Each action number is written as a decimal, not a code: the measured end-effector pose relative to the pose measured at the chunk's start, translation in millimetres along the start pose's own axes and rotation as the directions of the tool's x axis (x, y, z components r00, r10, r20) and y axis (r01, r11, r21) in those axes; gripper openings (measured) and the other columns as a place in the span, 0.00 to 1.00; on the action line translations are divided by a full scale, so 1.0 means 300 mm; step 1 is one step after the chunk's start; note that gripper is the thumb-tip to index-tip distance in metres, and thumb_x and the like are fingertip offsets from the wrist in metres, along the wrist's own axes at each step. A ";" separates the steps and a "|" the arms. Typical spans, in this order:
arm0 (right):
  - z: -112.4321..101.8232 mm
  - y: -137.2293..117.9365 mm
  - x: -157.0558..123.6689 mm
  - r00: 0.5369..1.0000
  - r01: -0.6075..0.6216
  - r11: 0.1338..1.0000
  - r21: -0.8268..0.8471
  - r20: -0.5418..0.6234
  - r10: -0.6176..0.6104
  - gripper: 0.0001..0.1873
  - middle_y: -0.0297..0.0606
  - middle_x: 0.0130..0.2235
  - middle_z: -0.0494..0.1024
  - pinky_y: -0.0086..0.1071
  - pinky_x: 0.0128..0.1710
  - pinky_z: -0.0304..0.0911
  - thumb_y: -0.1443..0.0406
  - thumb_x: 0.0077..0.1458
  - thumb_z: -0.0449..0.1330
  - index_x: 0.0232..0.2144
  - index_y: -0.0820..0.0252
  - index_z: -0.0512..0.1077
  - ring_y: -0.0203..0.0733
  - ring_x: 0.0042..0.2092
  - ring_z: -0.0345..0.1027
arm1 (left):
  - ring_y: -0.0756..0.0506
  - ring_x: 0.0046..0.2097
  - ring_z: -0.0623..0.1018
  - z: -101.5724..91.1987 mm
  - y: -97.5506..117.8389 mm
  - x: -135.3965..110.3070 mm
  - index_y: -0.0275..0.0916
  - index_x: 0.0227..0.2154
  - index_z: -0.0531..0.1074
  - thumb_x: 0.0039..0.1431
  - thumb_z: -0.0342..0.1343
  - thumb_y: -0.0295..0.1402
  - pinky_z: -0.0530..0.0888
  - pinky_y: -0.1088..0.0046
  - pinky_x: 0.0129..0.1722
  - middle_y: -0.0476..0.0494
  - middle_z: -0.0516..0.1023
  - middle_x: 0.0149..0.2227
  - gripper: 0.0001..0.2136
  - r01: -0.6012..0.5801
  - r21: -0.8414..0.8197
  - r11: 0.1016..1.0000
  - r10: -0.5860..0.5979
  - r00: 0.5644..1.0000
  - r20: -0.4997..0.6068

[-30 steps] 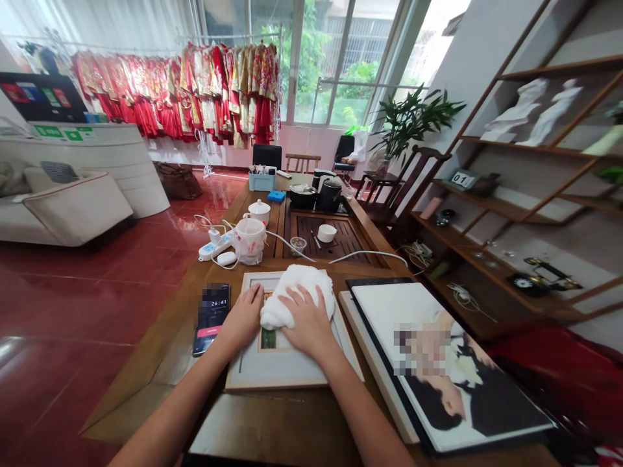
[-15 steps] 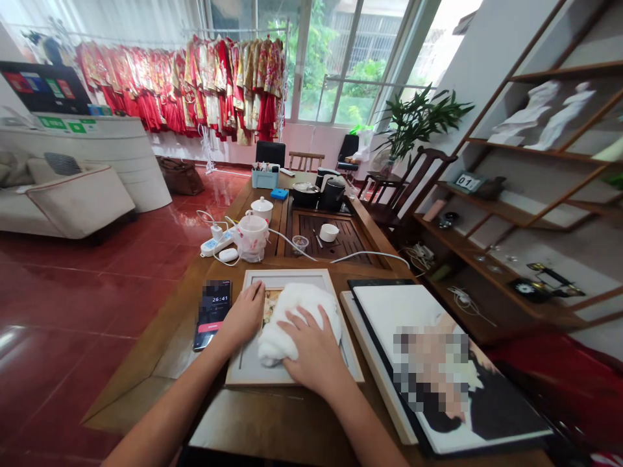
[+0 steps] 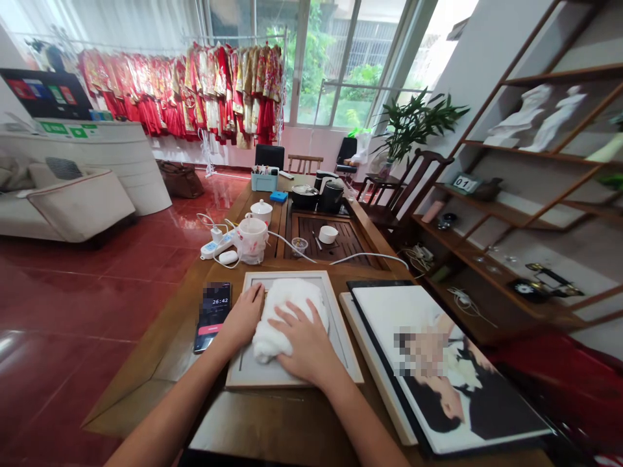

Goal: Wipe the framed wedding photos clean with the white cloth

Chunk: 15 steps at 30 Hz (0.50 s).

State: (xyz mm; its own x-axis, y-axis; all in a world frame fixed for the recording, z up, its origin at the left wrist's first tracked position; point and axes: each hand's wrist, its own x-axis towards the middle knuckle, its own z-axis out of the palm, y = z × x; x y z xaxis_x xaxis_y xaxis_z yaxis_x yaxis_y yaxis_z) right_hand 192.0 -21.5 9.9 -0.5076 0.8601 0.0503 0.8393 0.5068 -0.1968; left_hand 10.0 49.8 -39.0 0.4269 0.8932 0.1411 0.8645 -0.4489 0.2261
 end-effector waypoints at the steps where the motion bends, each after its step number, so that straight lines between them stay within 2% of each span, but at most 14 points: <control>1: -0.006 -0.008 -0.018 1.000 0.022 1.000 0.021 0.016 -0.023 0.31 0.33 0.62 0.63 0.52 0.64 0.23 0.57 0.49 0.57 0.57 0.45 0.64 0.51 0.65 0.48 | 0.38 0.64 0.59 0.002 0.000 0.000 0.30 0.62 0.54 0.61 0.39 0.24 0.60 0.55 0.61 0.29 0.56 0.64 0.24 0.003 0.000 1.000 -0.003 1.000 -0.009; 5: -0.019 -0.014 -0.039 0.997 0.053 0.998 0.045 0.050 -0.056 0.30 0.31 0.61 0.65 0.51 0.64 0.25 0.57 0.49 0.57 0.56 0.43 0.65 0.49 0.64 0.50 | 0.39 0.64 0.59 0.008 -0.003 0.002 0.30 0.61 0.55 0.61 0.38 0.22 0.60 0.56 0.61 0.29 0.57 0.64 0.25 0.013 -0.011 1.000 -0.014 1.000 -0.021; 9: -0.019 0.017 0.025 0.999 0.033 0.999 -0.017 0.042 -0.032 0.30 0.33 0.61 0.64 0.52 0.64 0.28 0.55 0.49 0.57 0.57 0.44 0.65 0.51 0.64 0.50 | 0.39 0.65 0.58 0.003 -0.007 0.000 0.30 0.62 0.54 0.62 0.39 0.24 0.60 0.54 0.61 0.29 0.57 0.64 0.24 -0.015 -0.035 0.999 0.014 1.000 -0.010; 15: -0.010 0.051 0.110 1.000 -0.002 0.997 -0.077 0.004 0.003 0.33 0.33 0.63 0.62 0.54 0.63 0.25 0.56 0.49 0.57 0.59 0.44 0.62 0.51 0.65 0.47 | 0.38 0.65 0.57 -0.007 -0.004 0.000 0.30 0.62 0.53 0.64 0.41 0.29 0.59 0.55 0.61 0.27 0.56 0.64 0.24 0.002 -0.068 0.998 0.000 0.999 0.035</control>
State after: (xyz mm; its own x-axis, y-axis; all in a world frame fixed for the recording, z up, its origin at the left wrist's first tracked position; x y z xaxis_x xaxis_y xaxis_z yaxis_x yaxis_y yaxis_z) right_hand 188.8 14.9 11.6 -0.5060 0.8613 0.0459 0.8531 0.5077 -0.1207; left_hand 8.4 50.3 -37.2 0.4360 0.8936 0.1069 0.8454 -0.4474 0.2918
